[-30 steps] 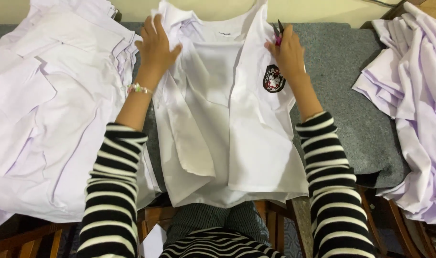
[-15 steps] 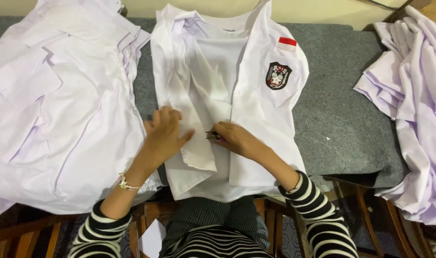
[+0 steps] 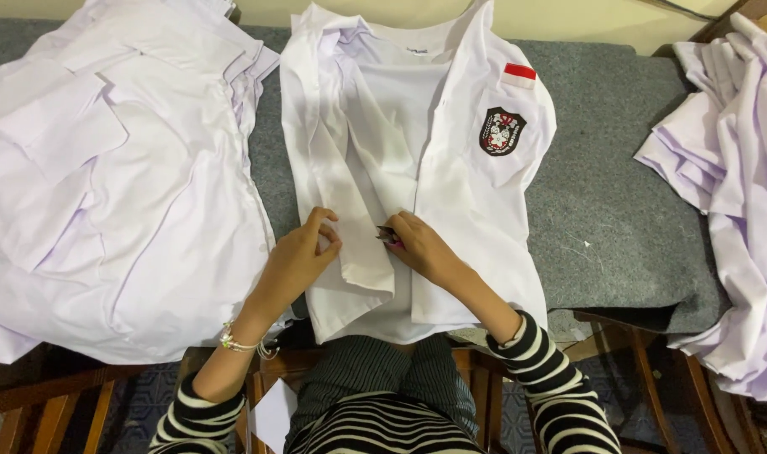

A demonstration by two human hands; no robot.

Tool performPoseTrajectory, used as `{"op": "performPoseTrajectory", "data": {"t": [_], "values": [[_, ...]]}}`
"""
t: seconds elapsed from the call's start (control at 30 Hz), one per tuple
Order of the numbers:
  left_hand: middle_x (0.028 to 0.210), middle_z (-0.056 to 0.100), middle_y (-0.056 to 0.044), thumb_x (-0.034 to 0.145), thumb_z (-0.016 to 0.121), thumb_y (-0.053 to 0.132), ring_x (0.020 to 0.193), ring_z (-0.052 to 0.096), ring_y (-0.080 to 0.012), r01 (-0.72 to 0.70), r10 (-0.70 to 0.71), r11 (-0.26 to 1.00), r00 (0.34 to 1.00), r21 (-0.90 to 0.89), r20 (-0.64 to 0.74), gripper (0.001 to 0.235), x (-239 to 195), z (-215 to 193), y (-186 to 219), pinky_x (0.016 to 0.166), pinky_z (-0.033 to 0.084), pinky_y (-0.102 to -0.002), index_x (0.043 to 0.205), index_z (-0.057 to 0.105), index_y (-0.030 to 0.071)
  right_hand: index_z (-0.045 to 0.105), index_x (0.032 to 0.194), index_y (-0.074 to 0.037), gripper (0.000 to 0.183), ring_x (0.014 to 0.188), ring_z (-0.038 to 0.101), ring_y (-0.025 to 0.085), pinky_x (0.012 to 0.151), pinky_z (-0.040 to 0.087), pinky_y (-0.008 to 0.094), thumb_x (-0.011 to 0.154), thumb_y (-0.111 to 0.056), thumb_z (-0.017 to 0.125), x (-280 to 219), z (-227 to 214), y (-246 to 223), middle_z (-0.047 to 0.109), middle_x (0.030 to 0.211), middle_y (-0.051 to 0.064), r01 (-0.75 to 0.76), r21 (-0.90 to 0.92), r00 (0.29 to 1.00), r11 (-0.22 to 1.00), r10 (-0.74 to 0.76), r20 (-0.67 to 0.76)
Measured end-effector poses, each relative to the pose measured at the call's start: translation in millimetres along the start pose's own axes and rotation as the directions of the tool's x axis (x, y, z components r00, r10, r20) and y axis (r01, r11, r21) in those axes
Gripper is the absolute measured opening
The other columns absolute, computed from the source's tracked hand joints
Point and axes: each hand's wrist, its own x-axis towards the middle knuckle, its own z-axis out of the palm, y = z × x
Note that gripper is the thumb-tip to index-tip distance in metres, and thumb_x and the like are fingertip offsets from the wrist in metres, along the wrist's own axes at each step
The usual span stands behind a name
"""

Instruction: The person sits with a white shirt in their lap and uses small scissors to trim loose threads from the collar, sleeves, and hem. They turn the shirt over to access different areas and continue cutting stray threads from the fabric.

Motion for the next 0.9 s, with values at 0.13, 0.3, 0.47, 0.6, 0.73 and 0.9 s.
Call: {"op": "performPoseTrajectory", "data": {"t": [0.13, 0.3, 0.47, 0.6, 0.73, 0.9], "values": [[0.105, 0.076, -0.012, 0.103, 0.052, 0.031, 0.087, 0.074, -0.0311, 0.041, -0.037, 0.998, 0.995, -0.043, 0.088, 0.028, -13.7, -5.4, 8.7, 0.073, 0.057, -0.045, 0.128, 0.048, 0.017, 0.055, 0.103, -0.005, 0.021, 0.078, 0.065, 0.033, 0.072, 0.052, 0.040, 0.090, -0.007, 0.070, 0.8, -21.4, -27.8, 0.057, 0.084, 0.013, -0.070, 0.090, 0.996, 0.993, 0.075, -0.057], [0.084, 0.080, -0.013, 0.104, 0.044, 0.036, 0.071, 0.076, -0.0267, 0.144, -0.112, 0.984, 0.961, -0.108, 0.254, 0.037, -25.2, -15.3, 17.5, 0.070, 0.058, -0.039, 0.128, 0.047, 0.008, 0.061, 0.103, -0.014, 0.018, 0.077, 0.069, 0.021, 0.069, 0.050, 0.032, 0.093, -0.014, 0.076, -18.9, -43.4, -18.0, 0.074, 0.096, 0.005, -0.147, 0.311, 0.901, 0.939, 0.257, -0.349], [0.084, 0.076, -0.018, 0.100, 0.054, 0.036, 0.070, 0.075, -0.0280, 0.118, -0.062, 0.980, 0.947, -0.160, 0.316, 0.052, -22.7, -11.4, 20.7, 0.068, 0.059, -0.037, 0.139, 0.032, 0.009, 0.050, 0.094, -0.009, 0.028, 0.080, 0.070, 0.023, 0.074, 0.052, 0.034, 0.091, -0.005, 0.077, -45.6, -85.4, -15.7, 0.076, 0.096, 0.011, -0.116, 0.357, 0.853, 0.927, 0.277, -0.443], [0.122, 0.066, -0.027, 0.095, 0.063, 0.020, 0.100, 0.074, -0.0444, 0.034, 0.026, 0.981, 0.953, -0.192, 0.302, 0.058, -23.5, -12.4, 15.2, 0.086, 0.058, -0.051, 0.141, 0.029, 0.013, 0.050, 0.097, -0.001, 0.025, 0.089, 0.073, 0.032, 0.081, 0.058, 0.040, 0.095, 0.003, 0.074, -73.1, -116.8, 9.8, 0.072, 0.098, 0.019, -0.174, 0.326, 0.770, 0.929, 0.335, -0.544], [0.125, 0.064, -0.022, 0.095, 0.063, 0.019, 0.104, 0.072, -0.0374, 0.027, 0.044, 0.969, 0.960, -0.247, 0.278, 0.050, -9.8, -6.9, -9.4, 0.090, 0.057, -0.048, 0.140, 0.041, 0.016, 0.047, 0.098, 0.001, 0.025, 0.095, 0.071, 0.035, 0.082, 0.058, 0.043, 0.101, 0.002, 0.072, -98.0, -154.5, 17.8, 0.069, 0.099, 0.021, -0.250, 0.206, 0.722, 0.946, 0.324, -0.611], [0.142, 0.055, -0.028, 0.096, 0.065, 0.021, 0.112, 0.069, -0.0393, 0.015, 0.075, 0.925, 0.973, -0.379, 0.219, 0.047, -9.1, -12.9, -5.2, 0.092, 0.058, -0.049, 0.139, 0.049, 0.015, 0.054, 0.105, 0.008, 0.028, 0.089, 0.070, 0.043, 0.069, 0.057, 0.047, 0.092, 0.016, 0.077, -127.9, -168.9, 57.0, 0.069, 0.096, 0.028, -0.580, -0.056, 0.636, 0.813, 0.409, -0.654]]}}
